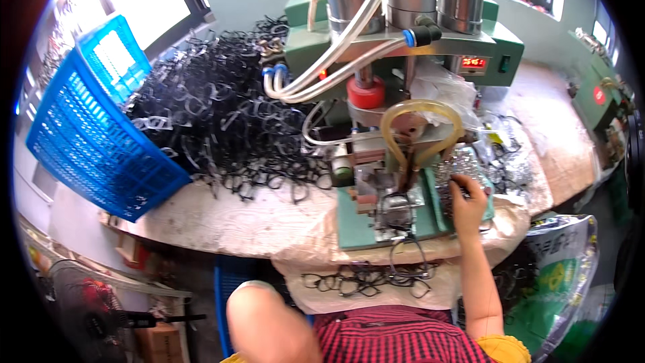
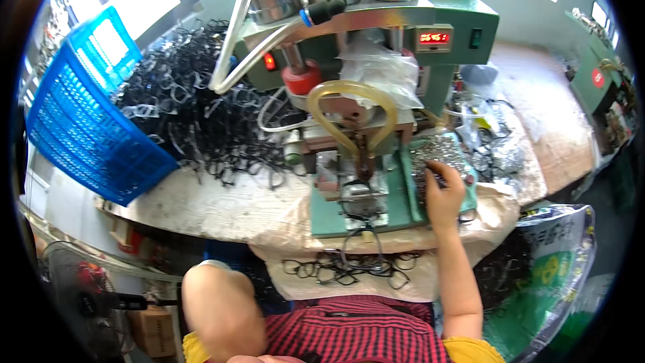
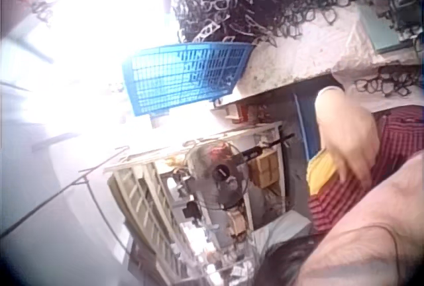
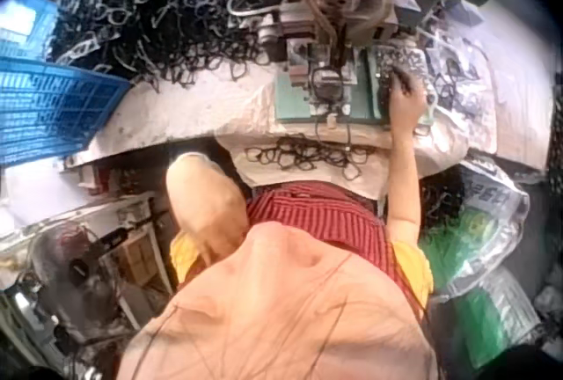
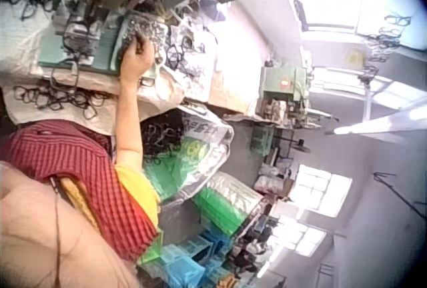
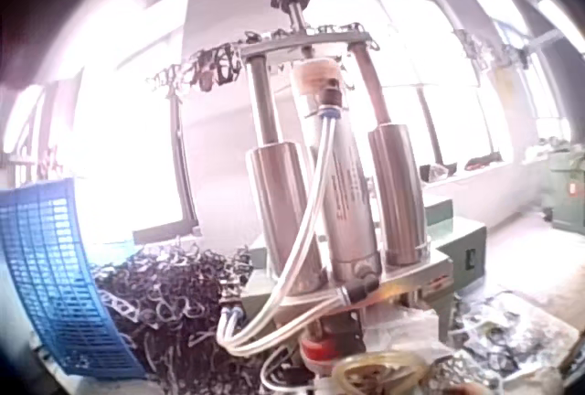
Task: The person repeatedly picks up black eyeglass frames from a pile, places them into a green jig on a machine, and presses a lever to attach small metal nose pads. The finished glasses are placed on the table.
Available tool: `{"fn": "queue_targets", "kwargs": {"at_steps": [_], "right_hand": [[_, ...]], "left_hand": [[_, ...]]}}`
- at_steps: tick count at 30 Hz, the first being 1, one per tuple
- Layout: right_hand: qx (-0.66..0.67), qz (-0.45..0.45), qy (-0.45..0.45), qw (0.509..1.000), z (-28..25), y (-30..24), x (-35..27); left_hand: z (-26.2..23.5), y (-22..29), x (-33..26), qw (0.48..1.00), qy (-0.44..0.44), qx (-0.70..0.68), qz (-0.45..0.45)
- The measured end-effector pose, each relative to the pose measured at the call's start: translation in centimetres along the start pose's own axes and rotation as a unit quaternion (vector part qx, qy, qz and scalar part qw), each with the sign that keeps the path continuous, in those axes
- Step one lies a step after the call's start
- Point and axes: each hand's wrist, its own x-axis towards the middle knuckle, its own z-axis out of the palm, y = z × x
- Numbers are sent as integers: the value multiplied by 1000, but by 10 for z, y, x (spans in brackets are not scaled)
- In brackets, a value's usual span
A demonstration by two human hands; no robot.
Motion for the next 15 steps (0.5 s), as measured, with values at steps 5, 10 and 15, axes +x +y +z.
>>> {"fn": "queue_targets", "kwargs": {"at_steps": [5, 10, 15], "right_hand": [[-31, 24, 30, 999, -35, 7, -28], [16, 22, -12, 1000, -52, -29, -29], [104, -106, -112, 982, 2, -99, 3]], "left_hand": [[31, -50, -137, 410, 795, 253, -367], [59, -72, -274, 126, 800, 382, -446], [26, -89, -304, -21, 661, 318, -679]]}}
